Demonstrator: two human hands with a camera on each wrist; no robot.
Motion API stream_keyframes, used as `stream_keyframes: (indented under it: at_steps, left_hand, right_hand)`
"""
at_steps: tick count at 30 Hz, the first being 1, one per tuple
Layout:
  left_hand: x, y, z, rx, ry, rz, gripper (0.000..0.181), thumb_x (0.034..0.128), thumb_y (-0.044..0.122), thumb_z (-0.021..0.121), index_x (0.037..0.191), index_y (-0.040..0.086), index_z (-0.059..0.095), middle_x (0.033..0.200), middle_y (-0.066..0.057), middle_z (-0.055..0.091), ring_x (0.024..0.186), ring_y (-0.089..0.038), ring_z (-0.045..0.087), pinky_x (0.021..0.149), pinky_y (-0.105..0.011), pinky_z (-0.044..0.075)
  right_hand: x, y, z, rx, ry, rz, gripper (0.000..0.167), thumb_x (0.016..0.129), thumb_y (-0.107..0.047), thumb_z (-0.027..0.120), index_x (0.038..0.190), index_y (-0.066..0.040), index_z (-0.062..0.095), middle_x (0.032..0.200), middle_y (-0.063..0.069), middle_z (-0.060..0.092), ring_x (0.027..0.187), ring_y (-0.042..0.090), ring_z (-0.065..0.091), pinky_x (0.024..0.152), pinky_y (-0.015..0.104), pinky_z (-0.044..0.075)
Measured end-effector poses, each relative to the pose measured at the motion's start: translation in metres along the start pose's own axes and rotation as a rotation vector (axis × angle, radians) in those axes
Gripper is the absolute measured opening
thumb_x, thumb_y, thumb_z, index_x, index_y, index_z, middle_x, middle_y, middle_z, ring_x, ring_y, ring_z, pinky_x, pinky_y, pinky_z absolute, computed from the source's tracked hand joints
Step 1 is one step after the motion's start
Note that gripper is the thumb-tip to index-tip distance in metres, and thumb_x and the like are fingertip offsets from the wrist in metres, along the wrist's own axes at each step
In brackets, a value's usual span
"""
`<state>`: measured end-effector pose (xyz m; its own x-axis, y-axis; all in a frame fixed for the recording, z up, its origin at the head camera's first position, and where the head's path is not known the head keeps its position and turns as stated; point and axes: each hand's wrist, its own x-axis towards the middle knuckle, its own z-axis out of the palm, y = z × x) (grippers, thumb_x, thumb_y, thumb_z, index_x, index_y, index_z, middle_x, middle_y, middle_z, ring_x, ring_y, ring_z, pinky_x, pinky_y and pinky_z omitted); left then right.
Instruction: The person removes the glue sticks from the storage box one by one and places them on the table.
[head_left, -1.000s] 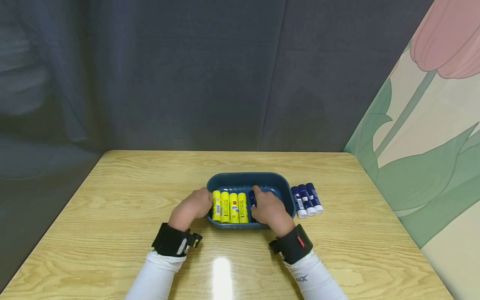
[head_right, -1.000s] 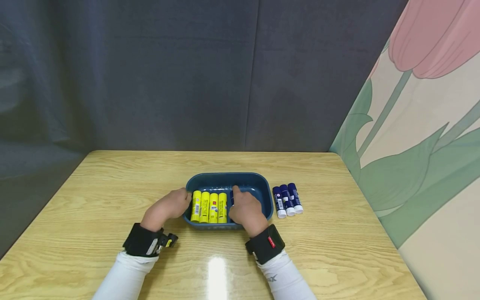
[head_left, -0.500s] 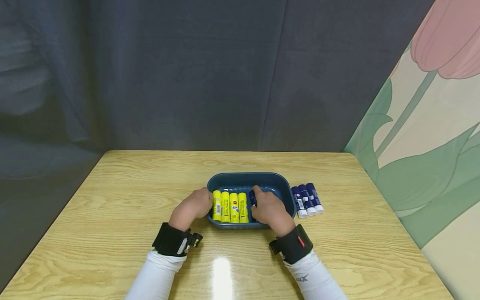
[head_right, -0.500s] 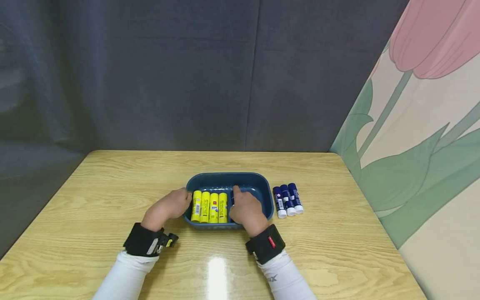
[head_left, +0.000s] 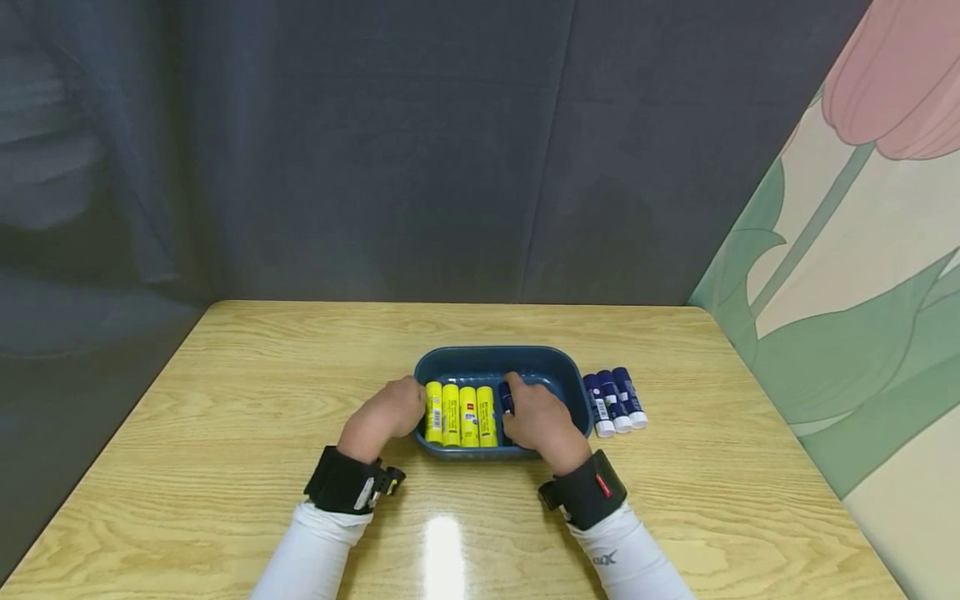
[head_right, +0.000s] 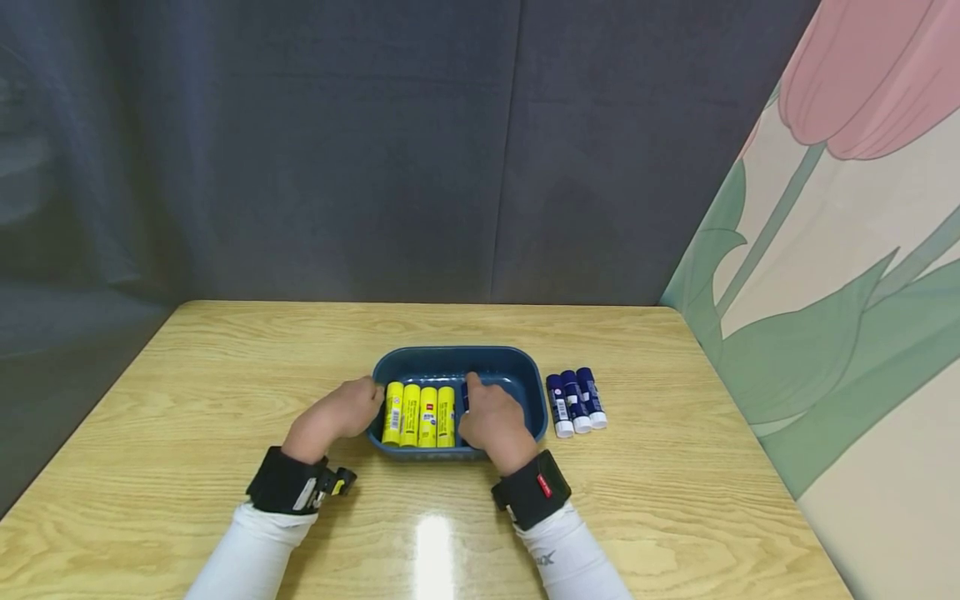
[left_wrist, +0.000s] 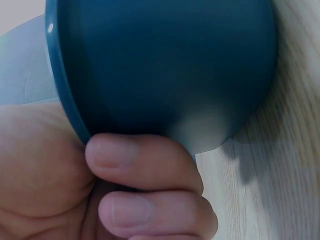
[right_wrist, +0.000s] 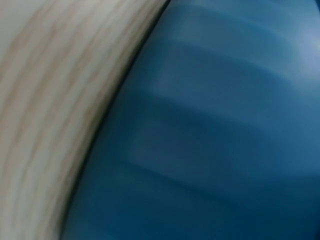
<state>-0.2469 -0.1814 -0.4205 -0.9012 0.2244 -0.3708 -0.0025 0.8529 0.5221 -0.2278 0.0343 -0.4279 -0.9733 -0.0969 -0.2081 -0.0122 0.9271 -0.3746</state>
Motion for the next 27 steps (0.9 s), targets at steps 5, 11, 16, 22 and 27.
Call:
stream_keyframes:
  at_steps: [5,11,16,22,27]
  left_hand:
    - [-0.0003,-0.0004,0.0002,-0.001,-0.001,0.003,0.032,0.1097,0.016,0.029,0.118,-0.005,0.052,0.08,-0.01,0.046,0.065,-0.02,0.047,0.056,-0.028,0.039]
    - [-0.0007,-0.0004,-0.0003,-0.011,0.004,0.007,0.032,0.1095,0.016,0.029,0.117,-0.005,0.052,0.08,-0.01,0.046,0.065,-0.02,0.047,0.057,-0.028,0.038]
    - [-0.0004,-0.0004,-0.0006,-0.013,0.001,0.008,0.032,0.1093,0.016,0.029,0.114,-0.004,0.054,0.079,-0.009,0.046,0.065,-0.02,0.047,0.057,-0.028,0.038]
    - [-0.0001,-0.0007,-0.0008,-0.017,-0.001,0.013,0.031,0.1091,0.015,0.03,0.11,-0.003,0.055,0.079,-0.009,0.046,0.064,-0.02,0.046,0.057,-0.028,0.038]
    - [0.0001,-0.0013,-0.0007,-0.018,0.003,0.02,0.031,0.1092,0.015,0.03,0.11,-0.003,0.055,0.079,-0.009,0.047,0.064,-0.02,0.047,0.056,-0.028,0.038]
  right_hand:
    - [0.0006,0.0002,0.0006,-0.001,-0.003,0.001,0.063,0.093,-0.019,0.068,0.15,-0.01,0.041,0.13,0.018,0.062,0.085,0.025,0.058,0.071,0.04,0.051]
    - [0.0015,0.0007,0.0009,-0.001,-0.001,0.0,0.062,0.093,-0.018,0.067,0.149,-0.01,0.042,0.128,0.018,0.063,0.084,0.024,0.058,0.07,0.039,0.05]
    - [0.0017,0.0008,0.001,-0.002,-0.003,0.002,0.062,0.093,-0.019,0.068,0.149,-0.011,0.042,0.128,0.018,0.063,0.083,0.024,0.058,0.069,0.039,0.05]
    - [0.0015,0.0009,0.0005,0.0,-0.007,0.002,0.062,0.094,-0.019,0.068,0.149,-0.011,0.042,0.127,0.018,0.063,0.082,0.024,0.058,0.069,0.039,0.05]
    - [0.0014,0.0007,-0.0003,0.0,-0.013,0.002,0.062,0.094,-0.019,0.067,0.149,-0.012,0.042,0.126,0.018,0.063,0.081,0.024,0.058,0.067,0.038,0.05]
